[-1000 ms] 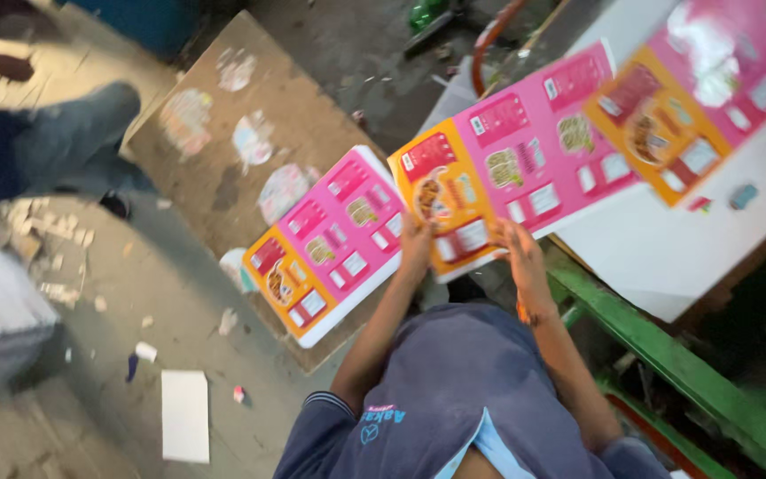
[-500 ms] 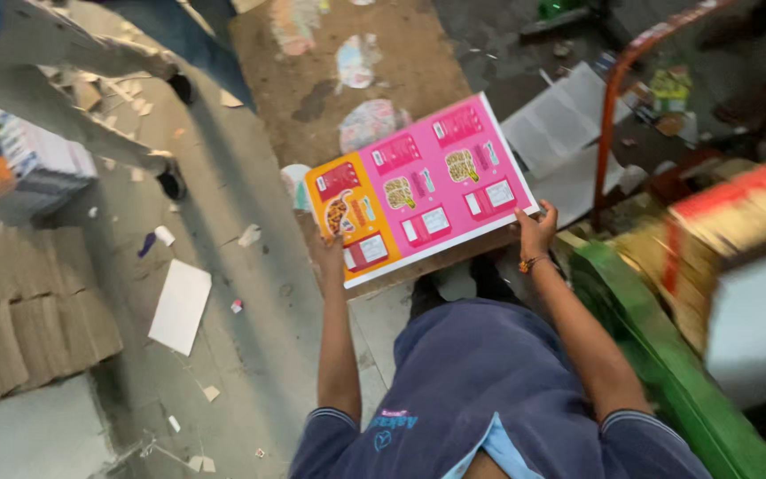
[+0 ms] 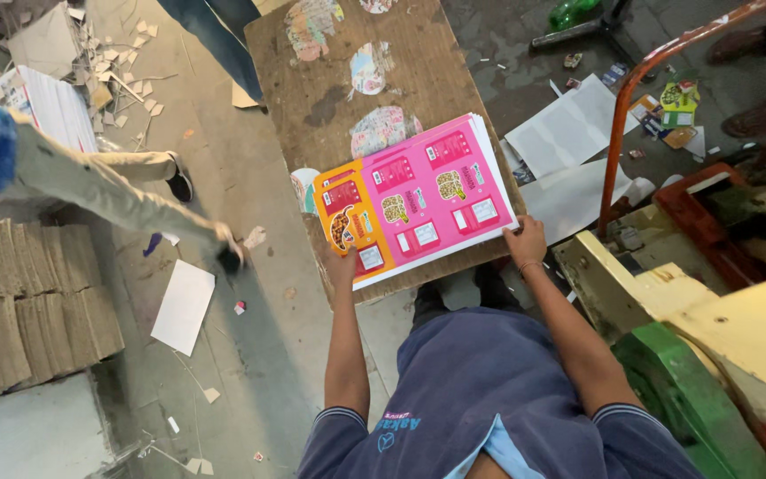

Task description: The person repeatedly picks up a stack of pink and orange printed paper sheets from a table, separates one sheet, and places it onto a nearby surface. The person continues this repetitive sorting action throughout the clip.

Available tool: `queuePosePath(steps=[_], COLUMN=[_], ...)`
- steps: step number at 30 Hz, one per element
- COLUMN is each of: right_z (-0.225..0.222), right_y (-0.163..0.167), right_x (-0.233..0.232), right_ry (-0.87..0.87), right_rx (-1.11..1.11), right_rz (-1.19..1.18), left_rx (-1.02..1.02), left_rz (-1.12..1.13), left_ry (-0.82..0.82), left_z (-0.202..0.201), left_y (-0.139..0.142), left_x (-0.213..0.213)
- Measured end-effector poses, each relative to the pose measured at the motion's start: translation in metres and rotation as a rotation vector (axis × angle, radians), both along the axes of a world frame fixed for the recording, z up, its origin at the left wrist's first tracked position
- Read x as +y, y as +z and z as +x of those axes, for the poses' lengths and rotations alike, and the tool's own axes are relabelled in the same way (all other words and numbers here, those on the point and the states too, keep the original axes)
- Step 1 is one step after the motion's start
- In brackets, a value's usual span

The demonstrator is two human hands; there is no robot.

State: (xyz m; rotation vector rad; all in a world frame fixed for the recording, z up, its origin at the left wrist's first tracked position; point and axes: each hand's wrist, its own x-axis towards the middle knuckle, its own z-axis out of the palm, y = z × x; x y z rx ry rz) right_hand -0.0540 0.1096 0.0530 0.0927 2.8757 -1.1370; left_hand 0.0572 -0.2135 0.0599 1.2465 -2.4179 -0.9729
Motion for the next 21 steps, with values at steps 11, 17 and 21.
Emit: queuePosePath(steps=[11, 17, 21], right_z=[0.026, 0.097, 0.159], right_y=[-0.012, 0.129, 0.279], right_x=[0.053, 0.113, 0.220], right_ry=[0.056, 0.232, 0.464], right_rx=[0.066, -0.331, 0.273], right_rz=[-0.103, -0.702, -0.486], left_rx=[0.129, 0.336, 0.291], left_rz=[-0.462, -0.098, 0.044], left_ry=[-0.133, -0.678, -1.041], left_z=[-0.020, -0.052, -0.055], left_y=[-0.016, -0.046, -0.048], left_x=[0.045, 0.181, 0.265])
